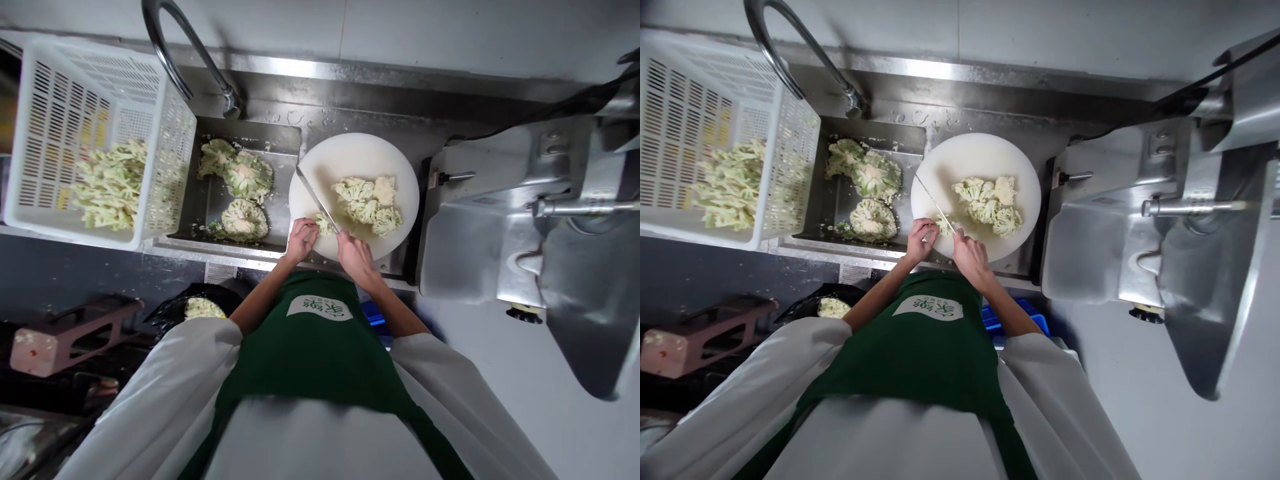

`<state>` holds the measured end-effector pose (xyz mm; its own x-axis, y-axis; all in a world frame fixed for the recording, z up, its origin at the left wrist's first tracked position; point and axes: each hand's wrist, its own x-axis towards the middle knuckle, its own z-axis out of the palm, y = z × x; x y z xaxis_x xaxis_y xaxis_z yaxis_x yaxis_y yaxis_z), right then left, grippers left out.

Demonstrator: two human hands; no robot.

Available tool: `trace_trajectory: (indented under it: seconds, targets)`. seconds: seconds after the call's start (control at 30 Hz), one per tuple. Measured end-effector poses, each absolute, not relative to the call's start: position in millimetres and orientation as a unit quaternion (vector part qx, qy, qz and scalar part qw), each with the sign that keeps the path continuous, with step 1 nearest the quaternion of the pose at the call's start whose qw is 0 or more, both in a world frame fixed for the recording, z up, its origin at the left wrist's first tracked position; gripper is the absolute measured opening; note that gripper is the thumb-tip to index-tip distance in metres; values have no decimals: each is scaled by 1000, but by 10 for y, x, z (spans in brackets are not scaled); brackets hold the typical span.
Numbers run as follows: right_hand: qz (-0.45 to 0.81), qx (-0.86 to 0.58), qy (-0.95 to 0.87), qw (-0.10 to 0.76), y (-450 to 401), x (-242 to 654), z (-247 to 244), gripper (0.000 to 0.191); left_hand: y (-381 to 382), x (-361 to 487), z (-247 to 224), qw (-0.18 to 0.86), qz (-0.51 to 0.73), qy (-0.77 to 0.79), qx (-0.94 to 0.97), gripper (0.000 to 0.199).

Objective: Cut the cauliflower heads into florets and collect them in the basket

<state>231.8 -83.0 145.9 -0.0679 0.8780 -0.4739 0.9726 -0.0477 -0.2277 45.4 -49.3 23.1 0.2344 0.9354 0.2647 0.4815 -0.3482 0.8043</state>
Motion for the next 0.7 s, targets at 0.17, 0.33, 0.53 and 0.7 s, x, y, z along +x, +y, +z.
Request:
trace_trajectory:
  seconds: [0.17,0.33,0.53,0.7]
  targets:
    - [-248,679,681,119,-844,2297,1468,41,-459,434,240,310,357,493,731,16]
    - [-251,676,683,119,-736,2264,1379,41,-438,488,259,334,383,450,734,13]
    - [-249,706,651,124,-625,2300,1313,44,-566,524,235,316,366,439,757,15]
    - [-255,726,635,70,-746,2257,1408,47,-613,537,175,304,359,482,739,21]
